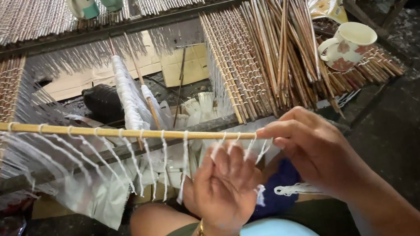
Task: Tying individual candle wicks onto a wooden stick as part of a manual candle-making process.
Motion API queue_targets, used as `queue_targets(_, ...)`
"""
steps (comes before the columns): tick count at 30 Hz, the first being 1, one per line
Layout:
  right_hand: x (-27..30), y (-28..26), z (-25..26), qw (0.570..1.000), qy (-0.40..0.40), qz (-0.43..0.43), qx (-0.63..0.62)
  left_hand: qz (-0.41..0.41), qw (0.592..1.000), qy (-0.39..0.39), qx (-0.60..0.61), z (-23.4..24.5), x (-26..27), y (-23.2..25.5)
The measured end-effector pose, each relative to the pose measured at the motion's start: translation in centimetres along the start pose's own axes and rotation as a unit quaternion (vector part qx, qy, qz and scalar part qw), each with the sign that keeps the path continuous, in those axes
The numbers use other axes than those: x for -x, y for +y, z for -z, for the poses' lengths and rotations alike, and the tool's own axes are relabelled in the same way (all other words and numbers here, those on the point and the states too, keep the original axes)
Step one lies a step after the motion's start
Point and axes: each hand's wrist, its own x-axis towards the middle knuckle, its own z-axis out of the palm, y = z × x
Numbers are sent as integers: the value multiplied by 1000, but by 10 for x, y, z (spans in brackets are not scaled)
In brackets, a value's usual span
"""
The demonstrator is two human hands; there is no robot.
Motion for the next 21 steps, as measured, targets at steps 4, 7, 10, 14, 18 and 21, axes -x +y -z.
queue_targets(4,2,0,2,1000,6,6,27,-24,1000,-1,20,-1,0,2)
queue_targets(7,4,11,3,997,7,29,68,-11,1000,-14,18,10,-6,-1)
queue_targets(10,-2,14,15,990,8,28,135,-13,998,-26,-51,63,-7,-1)
queue_targets(14,-16,18,40,977,17,14,214,66,981,164,-75,142,36,3)
queue_targets(18,-25,24,63,964,5,-1,266,100,941,211,-244,187,75,21)
queue_targets(21,-30,22,78,964,0,-103,245,165,840,154,-494,184,78,59)
